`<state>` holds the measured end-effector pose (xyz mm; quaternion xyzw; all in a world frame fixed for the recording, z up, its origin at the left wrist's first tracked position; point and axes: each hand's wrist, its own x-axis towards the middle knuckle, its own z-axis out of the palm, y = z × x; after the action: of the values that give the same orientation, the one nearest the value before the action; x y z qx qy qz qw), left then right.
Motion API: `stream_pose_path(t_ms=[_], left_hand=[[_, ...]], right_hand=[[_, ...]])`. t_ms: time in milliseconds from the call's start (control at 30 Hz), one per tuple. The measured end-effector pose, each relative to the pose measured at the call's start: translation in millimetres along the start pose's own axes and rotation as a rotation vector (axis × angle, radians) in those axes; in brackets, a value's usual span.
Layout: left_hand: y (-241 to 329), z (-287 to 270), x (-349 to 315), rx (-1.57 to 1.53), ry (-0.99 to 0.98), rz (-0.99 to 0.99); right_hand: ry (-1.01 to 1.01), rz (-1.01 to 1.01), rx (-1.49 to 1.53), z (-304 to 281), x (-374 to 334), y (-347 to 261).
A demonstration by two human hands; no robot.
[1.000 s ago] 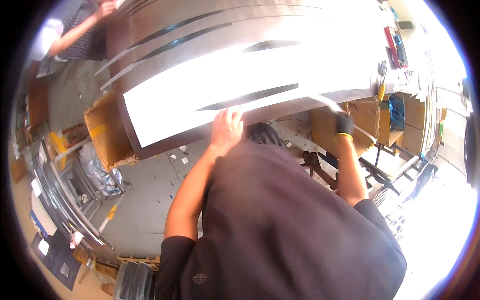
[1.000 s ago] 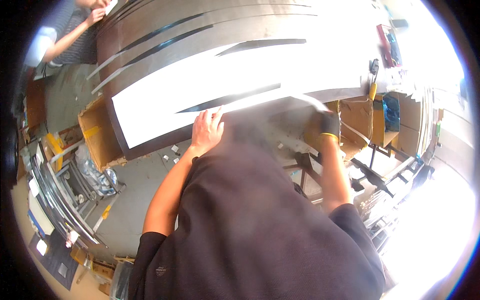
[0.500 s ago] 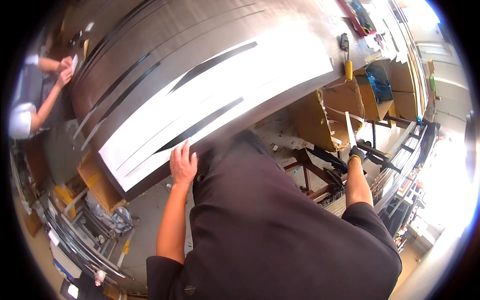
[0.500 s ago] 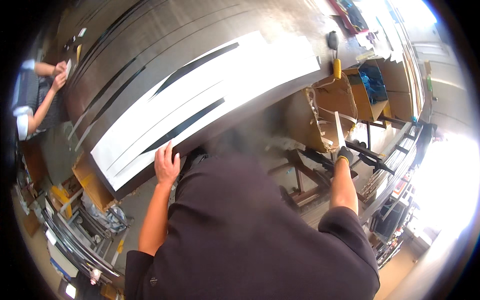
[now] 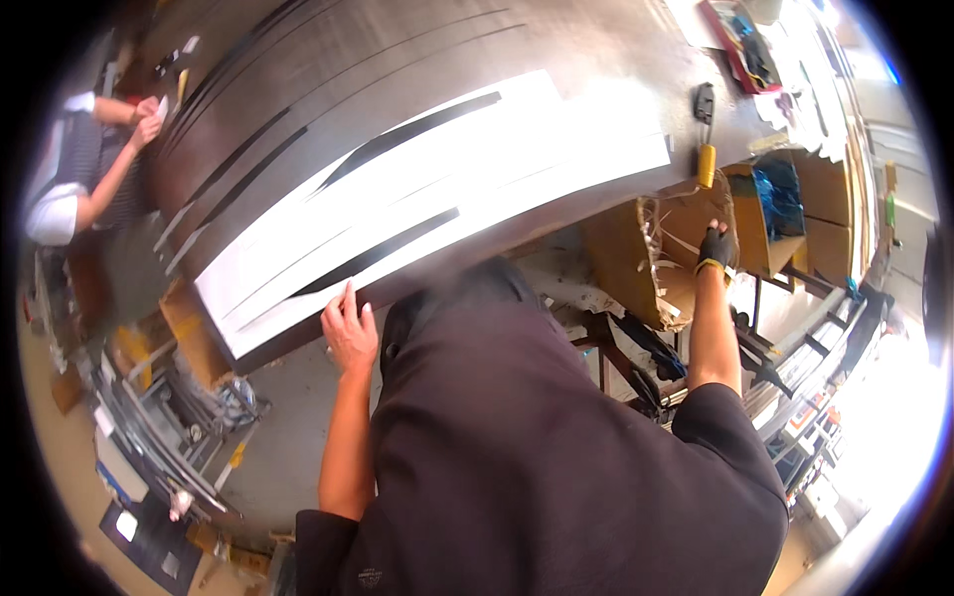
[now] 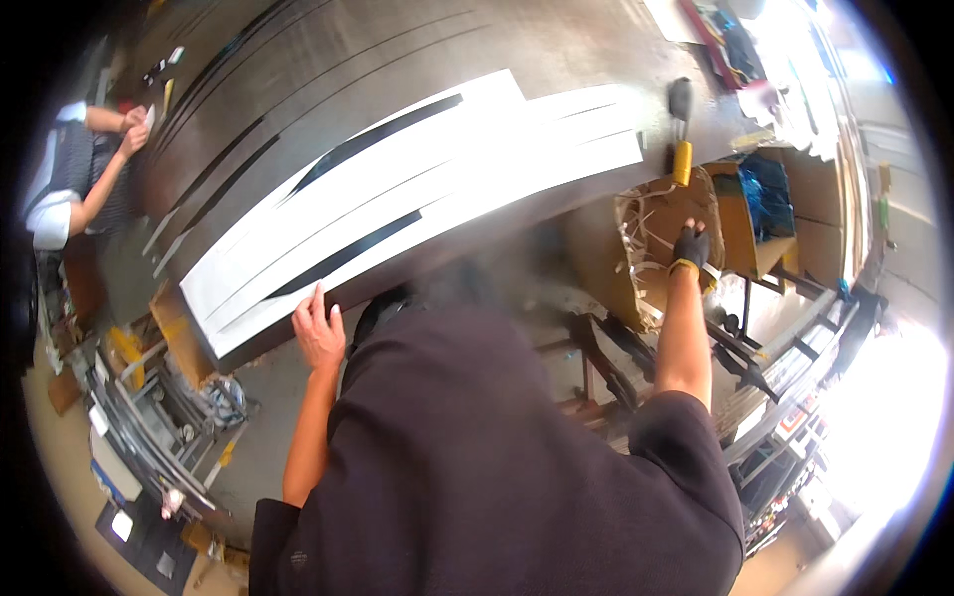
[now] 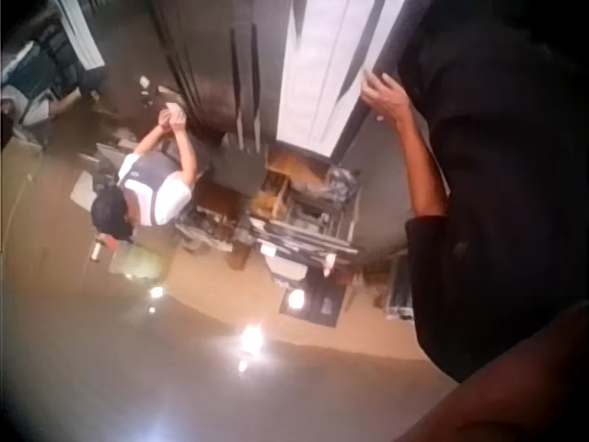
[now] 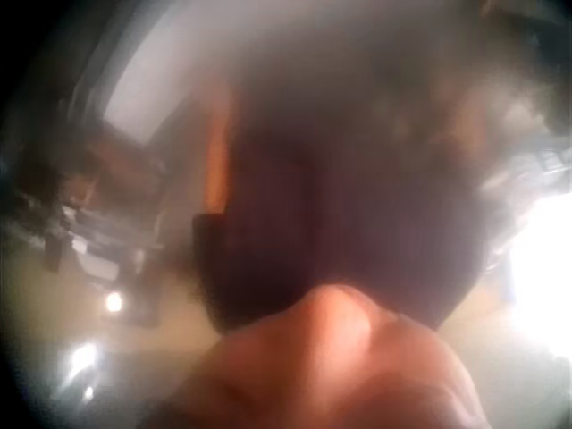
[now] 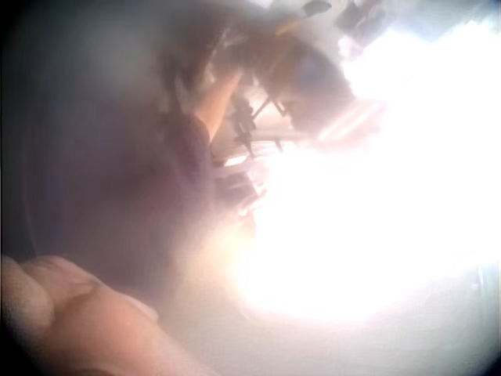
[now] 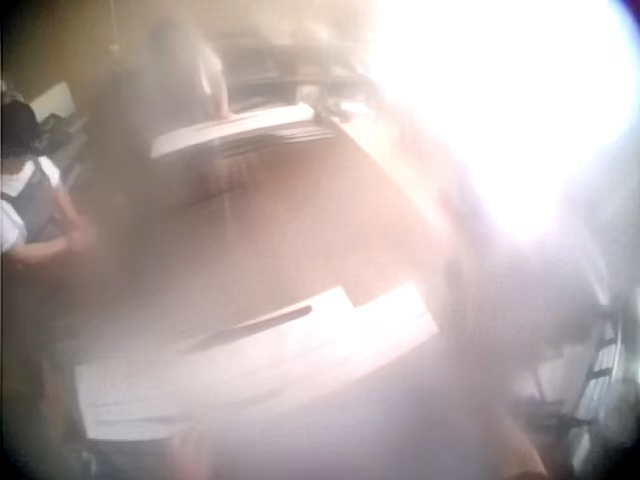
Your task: The person applies a white protective film to a large dark panel. They smooth the film with their hands, use a squeegee tool to press it down, and trim the edges with a utility knife.
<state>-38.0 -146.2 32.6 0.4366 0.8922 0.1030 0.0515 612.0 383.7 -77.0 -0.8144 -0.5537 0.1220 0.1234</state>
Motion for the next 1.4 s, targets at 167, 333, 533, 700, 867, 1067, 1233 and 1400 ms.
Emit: stream_pose_path(t_ms=[167,333,533,700,867,1067,1233,1400], left_hand=[[4.4,5.9,-2.9,-0.103,0.017,-0.012],[14.6,-11.0,-28.5,-0.138,0.0,-0.139],[4.6,1.5,-30.6,-0.291,-0.005,-0.135],[-17.7,-2.9,-43.6,-0.281,0.052,-0.107],[-51.6,-11.3,-45.7,-0.619,-0.035,-0.239],[-121.3,-20.7,-63.4,-0.677,-0.196,-0.138],[-177.5,-32.8,-88.9,-0.673,-0.274,-0.153],[-208.2,-32.0,-106.9,-0.677,-0.292,-0.291]], right_hand=[[-0.189,-0.294,-0.053,6.6,95.9,-105.8],[-0.295,-0.195,-0.069,55.4,122.7,-137.0],[-0.768,0.257,1.177,47.7,126.5,-132.4],[-0.499,-0.075,1.052,31.9,-155.4,-203.3],[-0.769,-0.215,0.768,-1.3,-393.0,-243.7],[-0.8,-0.637,0.3,-7.9,-548.7,-307.8],[-0.851,-0.581,0.236,11.5,-599.5,-331.9],[-0.898,-0.563,0.197,9.3,-609.5,-348.6]])
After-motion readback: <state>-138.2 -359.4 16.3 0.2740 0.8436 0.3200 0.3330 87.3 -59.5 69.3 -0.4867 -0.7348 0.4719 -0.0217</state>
